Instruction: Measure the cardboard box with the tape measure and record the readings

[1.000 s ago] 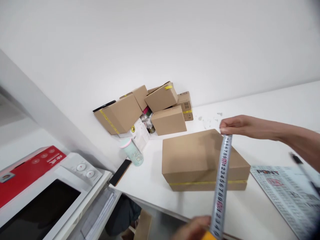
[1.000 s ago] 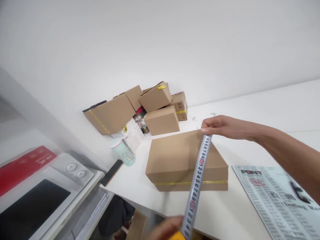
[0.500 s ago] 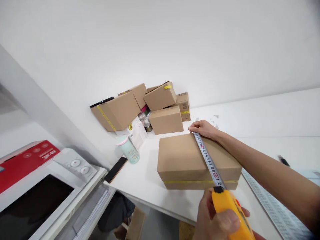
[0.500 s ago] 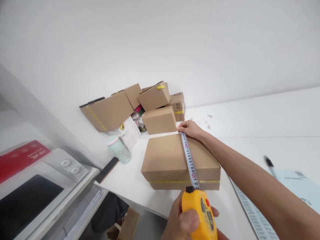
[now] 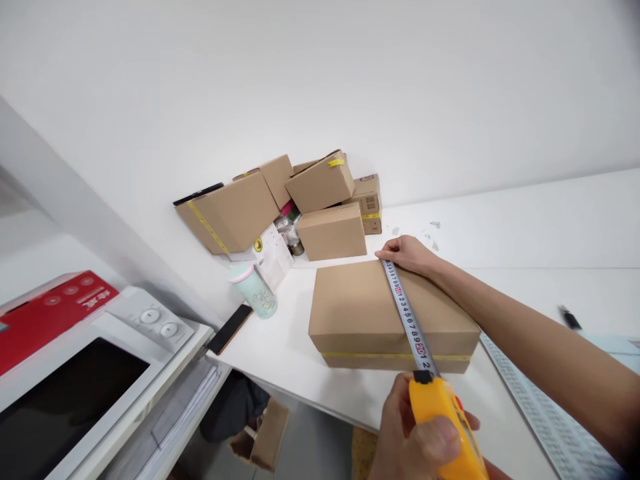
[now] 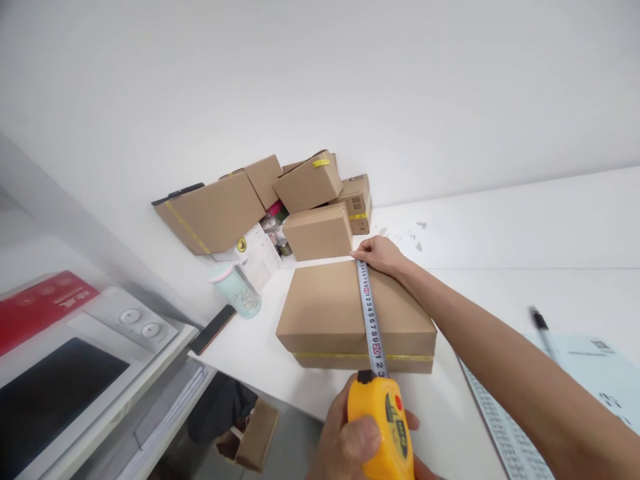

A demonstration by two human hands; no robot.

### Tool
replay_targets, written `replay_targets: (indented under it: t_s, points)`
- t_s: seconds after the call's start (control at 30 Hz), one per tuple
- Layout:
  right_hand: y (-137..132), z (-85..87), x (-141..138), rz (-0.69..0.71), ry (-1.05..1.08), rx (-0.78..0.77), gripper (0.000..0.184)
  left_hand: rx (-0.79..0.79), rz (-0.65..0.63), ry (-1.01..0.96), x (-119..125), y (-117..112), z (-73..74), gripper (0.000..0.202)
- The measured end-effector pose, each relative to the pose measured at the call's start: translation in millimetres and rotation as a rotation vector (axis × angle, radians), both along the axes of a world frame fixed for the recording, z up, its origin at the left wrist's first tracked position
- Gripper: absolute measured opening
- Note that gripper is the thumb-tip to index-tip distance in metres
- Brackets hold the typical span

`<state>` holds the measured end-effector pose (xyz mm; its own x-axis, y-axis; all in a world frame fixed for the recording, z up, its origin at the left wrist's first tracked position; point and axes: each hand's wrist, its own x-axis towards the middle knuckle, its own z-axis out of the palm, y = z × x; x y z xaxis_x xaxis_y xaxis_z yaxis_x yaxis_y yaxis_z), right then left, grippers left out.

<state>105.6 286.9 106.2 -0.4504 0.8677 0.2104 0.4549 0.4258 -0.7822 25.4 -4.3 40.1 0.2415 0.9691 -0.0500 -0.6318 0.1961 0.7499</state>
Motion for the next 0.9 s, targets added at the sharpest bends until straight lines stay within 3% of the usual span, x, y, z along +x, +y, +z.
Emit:
replay_targets:
  t_s: [0.1, 0.47, 0.9]
  points:
    - [1.0, -0.3, -1.3, -0.002, -0.029, 0.001, 0.036, -0.009, -0.011, 0.070, -1.2, -3.0, -5.2, 0.066]
    - [-1.5, 2.5, -1.5, 0.004, -0.073, 0.009, 0.035, -0.013, -0.007, 0.166, -4.5, -6.4, 11.3, 0.069]
    - [-0.8, 2.3, -2.1, -0.008, -0.087, -0.005, 0.035, 0.029, 0.064, 0.159, 1.8, -2.6, -1.2, 0.068]
